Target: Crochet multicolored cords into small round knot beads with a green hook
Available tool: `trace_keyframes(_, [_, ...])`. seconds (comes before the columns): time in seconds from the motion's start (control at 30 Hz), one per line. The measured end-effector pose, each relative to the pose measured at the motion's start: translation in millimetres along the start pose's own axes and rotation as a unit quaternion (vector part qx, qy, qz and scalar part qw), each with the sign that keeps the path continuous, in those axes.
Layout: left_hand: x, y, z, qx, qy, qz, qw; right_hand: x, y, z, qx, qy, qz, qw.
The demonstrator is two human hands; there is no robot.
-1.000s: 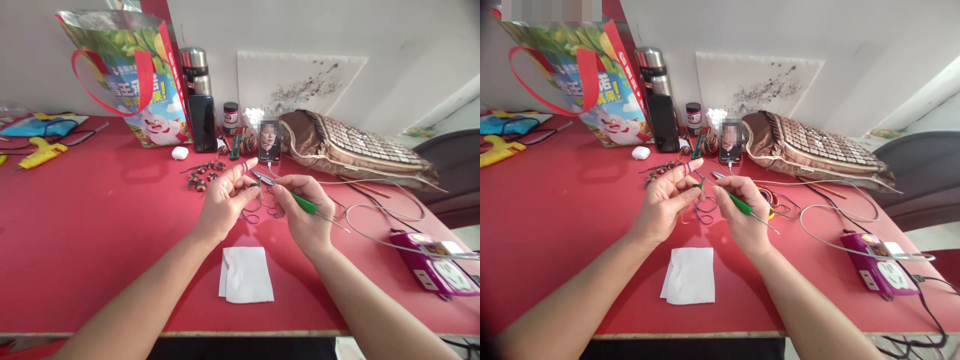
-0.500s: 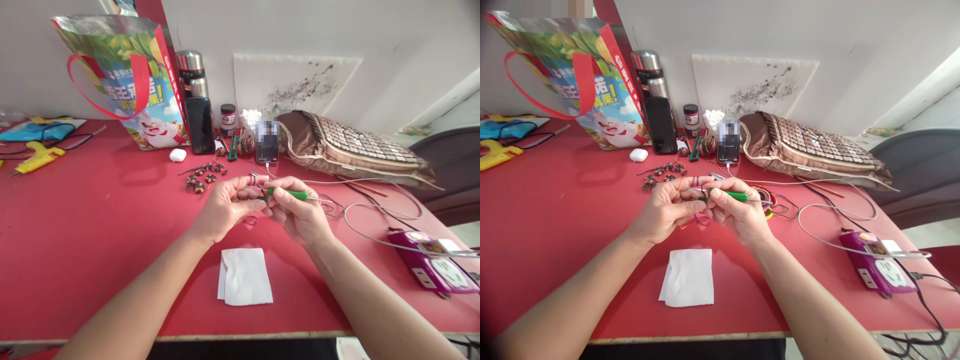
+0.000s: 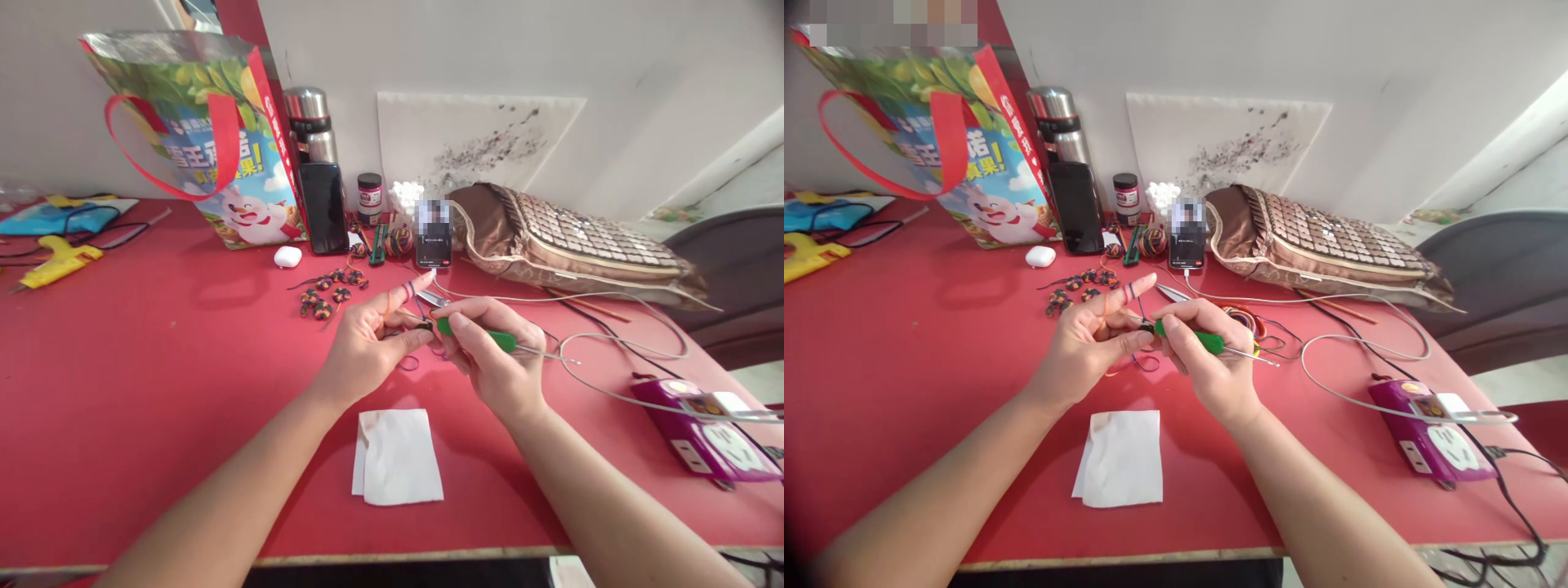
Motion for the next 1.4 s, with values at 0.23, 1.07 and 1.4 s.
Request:
trace_keyframes(0.23, [2, -2.2, -2, 0.001, -0.015, -0.003, 1.0, -2, -3, -1, 0.051, 0.011, -0.018, 0.998])
trace_keyframes(1.07, [-7, -0.4, 5, 0.302, 0.104, 0.077, 0.945, 0, -13, -26, -0.233, -0.151, -0.086, 0.957])
trace_keyframes(1.4, [-4, -3.4, 7, 0.176, 0.086, 0.063, 0.979, 2, -14, -28, -0.239, -0.178, -0.089, 0.951])
Point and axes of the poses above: each hand's wrist, its own x-axis away from the middle knuckle, its own y-axis out of the back of the hand, z = x × y, the point moved 4 cm from there along -x, towards the middle knuckle, and after that the axes turned 15 degrees about y, right-handed, at the moved point
